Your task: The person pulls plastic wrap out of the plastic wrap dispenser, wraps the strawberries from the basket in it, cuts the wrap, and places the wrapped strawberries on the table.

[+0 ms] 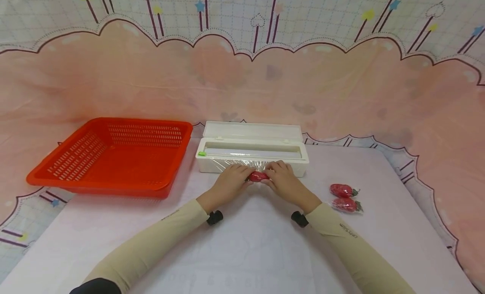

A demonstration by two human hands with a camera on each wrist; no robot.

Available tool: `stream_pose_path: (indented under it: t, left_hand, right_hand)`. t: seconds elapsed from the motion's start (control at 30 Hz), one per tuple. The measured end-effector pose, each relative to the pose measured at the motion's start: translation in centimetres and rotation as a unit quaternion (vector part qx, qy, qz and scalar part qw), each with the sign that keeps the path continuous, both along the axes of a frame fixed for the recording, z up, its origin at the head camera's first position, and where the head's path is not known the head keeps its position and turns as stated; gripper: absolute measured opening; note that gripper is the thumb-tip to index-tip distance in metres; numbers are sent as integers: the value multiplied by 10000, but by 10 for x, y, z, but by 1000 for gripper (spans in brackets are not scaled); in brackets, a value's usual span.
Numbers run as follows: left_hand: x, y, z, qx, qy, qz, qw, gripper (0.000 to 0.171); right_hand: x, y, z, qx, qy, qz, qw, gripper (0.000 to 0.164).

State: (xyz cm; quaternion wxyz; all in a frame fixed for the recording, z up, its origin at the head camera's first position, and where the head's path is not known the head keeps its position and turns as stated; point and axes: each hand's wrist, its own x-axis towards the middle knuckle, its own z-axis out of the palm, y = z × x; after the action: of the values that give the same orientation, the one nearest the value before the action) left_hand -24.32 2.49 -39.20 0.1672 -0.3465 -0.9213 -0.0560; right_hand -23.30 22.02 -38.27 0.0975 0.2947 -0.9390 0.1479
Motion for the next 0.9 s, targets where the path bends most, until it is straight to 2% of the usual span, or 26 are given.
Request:
stream_pose_path:
  t: [0.1,0.2,0.27,0.3,0.37,0.43,0.57,0.67,0.73,0.77,0.83,0.9]
  left_hand:
    - [0,1,0,-11,142,45,9999,48]
    - [-1,3,-1,-326,801,31,9962,49]
    - [-3,5,-2,-637,1267,28,9899,45]
    - [-4,6,-2,-749,1389,32,9875,41]
    - [-7,8,-1,-835,1318,29,9878,36]
    - [-10,7,0,-787,906,0,9928,35]
    - [-17,4,0,-214,-99,-79,9997,37]
    - [-21,3,0,47,-414,-70,9991,36]
    - [-22,3,-1,18,-366,-53,9993,42]
    - [-22,4,-2,-67,-226,-61,9997,45]
    - [-21,5,-3,-325,219,-81,9992,52]
    - [-21,8,-3,-571,781,-95,9953,54]
  right_hand:
    - [-2,0,0,-43,-165,-29,9999,23]
    - [-5,2,-1,-132,-253,17,9996,22]
    - [-7,3,-1,-230,-301,59,9993,21]
    - [-8,4,-1,-292,-326,98,9990,21]
    - [-9,4,-1,-372,-351,137,9986,21]
    - [-9,4,-2,-345,-329,75,9988,26]
    - [-8,4,-3,-157,-45,-115,9998,40]
    - [-10,4,-4,-153,110,-162,9997,34]
    - [-11,5,-4,-279,45,-164,9995,27]
    - [-12,5,-4,-357,-18,-178,9992,25]
    - [-14,7,-4,-564,-198,-213,9980,23]
    - [-16,8,-5,-756,-380,-247,9961,23]
